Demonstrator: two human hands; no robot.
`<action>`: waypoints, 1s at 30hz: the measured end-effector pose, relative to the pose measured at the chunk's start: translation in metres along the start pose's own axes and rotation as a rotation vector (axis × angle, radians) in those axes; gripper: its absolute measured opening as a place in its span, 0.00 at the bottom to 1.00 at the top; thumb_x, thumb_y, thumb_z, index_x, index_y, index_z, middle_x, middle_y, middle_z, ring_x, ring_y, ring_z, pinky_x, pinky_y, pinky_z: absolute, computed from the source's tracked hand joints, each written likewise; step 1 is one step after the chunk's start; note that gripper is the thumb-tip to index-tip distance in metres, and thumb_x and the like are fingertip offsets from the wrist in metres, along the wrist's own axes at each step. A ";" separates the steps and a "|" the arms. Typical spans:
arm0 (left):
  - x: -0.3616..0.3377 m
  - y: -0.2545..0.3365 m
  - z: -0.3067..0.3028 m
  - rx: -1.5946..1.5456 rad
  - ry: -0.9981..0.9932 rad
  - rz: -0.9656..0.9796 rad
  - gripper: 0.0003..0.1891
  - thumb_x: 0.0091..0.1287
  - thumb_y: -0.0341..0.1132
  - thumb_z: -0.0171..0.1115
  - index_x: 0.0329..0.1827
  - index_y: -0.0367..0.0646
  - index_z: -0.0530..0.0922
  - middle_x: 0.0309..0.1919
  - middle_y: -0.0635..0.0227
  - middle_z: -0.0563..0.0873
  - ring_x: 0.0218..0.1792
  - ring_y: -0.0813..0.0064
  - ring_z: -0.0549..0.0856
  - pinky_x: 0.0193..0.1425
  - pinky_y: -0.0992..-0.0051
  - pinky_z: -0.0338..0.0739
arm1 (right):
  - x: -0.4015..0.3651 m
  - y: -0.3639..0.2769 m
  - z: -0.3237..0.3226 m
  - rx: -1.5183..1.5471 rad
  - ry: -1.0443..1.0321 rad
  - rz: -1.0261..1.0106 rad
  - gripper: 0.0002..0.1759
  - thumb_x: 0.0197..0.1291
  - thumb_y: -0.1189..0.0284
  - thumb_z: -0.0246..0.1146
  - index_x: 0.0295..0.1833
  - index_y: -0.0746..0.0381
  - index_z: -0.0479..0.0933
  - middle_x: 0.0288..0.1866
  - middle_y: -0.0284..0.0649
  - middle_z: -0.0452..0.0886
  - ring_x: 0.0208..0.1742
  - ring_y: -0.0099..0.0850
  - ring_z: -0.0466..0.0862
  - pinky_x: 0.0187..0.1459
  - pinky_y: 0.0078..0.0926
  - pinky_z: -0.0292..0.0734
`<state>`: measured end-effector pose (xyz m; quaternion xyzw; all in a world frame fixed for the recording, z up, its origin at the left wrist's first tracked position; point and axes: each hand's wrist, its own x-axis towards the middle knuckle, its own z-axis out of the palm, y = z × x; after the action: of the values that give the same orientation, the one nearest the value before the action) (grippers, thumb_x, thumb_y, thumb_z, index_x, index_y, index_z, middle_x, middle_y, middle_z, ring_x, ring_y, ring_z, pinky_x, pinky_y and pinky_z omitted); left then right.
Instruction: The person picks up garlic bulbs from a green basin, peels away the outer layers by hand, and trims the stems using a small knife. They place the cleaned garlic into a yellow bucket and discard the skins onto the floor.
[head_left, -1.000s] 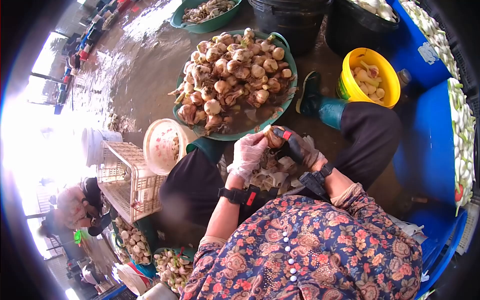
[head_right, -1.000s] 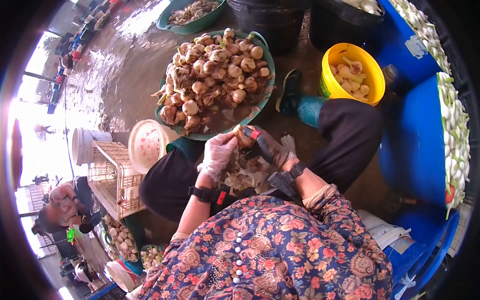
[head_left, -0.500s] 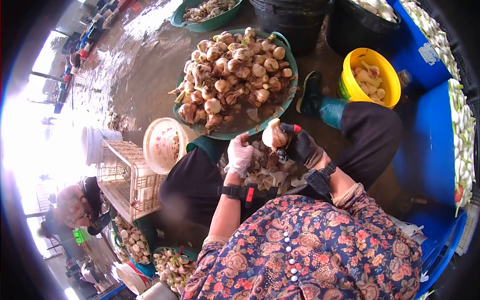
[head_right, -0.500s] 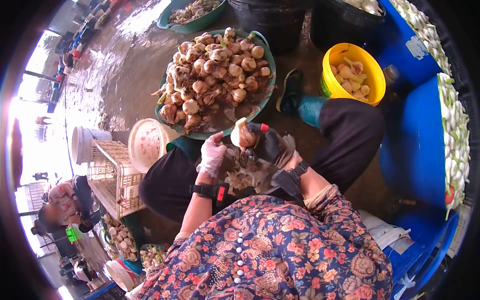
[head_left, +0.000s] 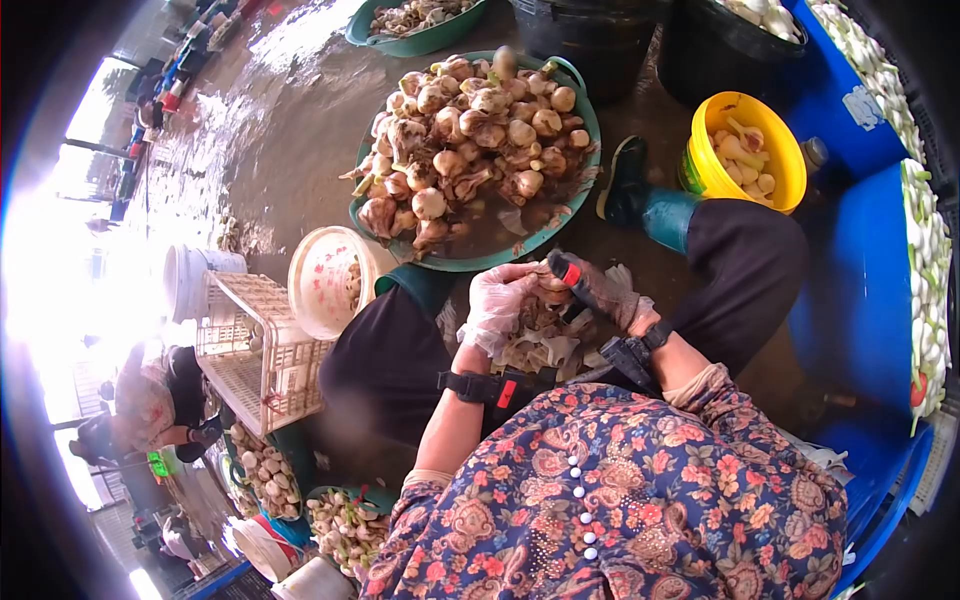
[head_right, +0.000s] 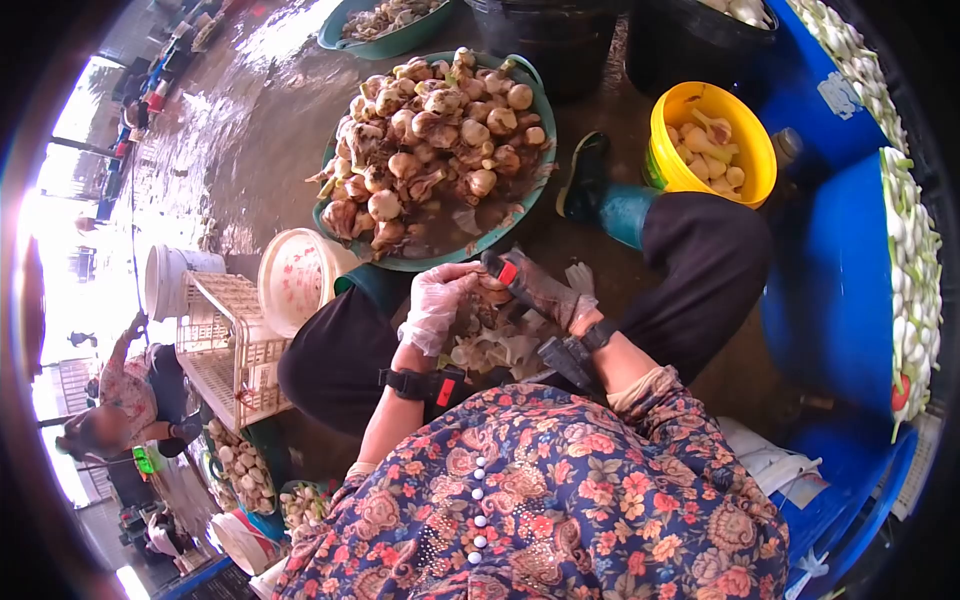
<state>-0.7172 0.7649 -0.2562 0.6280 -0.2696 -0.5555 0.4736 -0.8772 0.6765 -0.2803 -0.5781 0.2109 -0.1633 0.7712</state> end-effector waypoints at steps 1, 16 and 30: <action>0.000 0.000 -0.001 -0.001 0.018 -0.019 0.09 0.62 0.27 0.64 0.45 0.36 0.83 0.31 0.73 0.85 0.26 0.89 0.77 0.31 0.87 0.71 | 0.001 0.002 0.000 -0.075 0.051 -0.018 0.16 0.66 0.62 0.56 0.48 0.64 0.78 0.34 0.30 0.77 0.37 0.20 0.75 0.38 0.22 0.72; 0.010 -0.021 -0.008 -0.191 0.215 -0.001 0.07 0.66 0.31 0.61 0.38 0.35 0.81 0.23 0.69 0.83 0.20 0.83 0.78 0.25 0.83 0.73 | -0.010 -0.012 0.002 -0.026 -0.078 -0.056 0.20 0.64 0.57 0.56 0.47 0.64 0.77 0.41 0.34 0.78 0.42 0.25 0.74 0.47 0.22 0.69; 0.027 -0.029 -0.028 0.083 0.316 0.033 0.22 0.54 0.36 0.74 0.48 0.32 0.79 0.29 0.73 0.83 0.24 0.87 0.76 0.27 0.85 0.72 | -0.014 -0.023 0.005 0.461 0.007 -0.252 0.23 0.64 0.63 0.57 0.58 0.68 0.70 0.53 0.44 0.80 0.51 0.32 0.81 0.57 0.29 0.75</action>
<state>-0.6900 0.7614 -0.2963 0.7221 -0.2248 -0.4301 0.4931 -0.8867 0.6815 -0.2553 -0.4080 0.0970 -0.3038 0.8555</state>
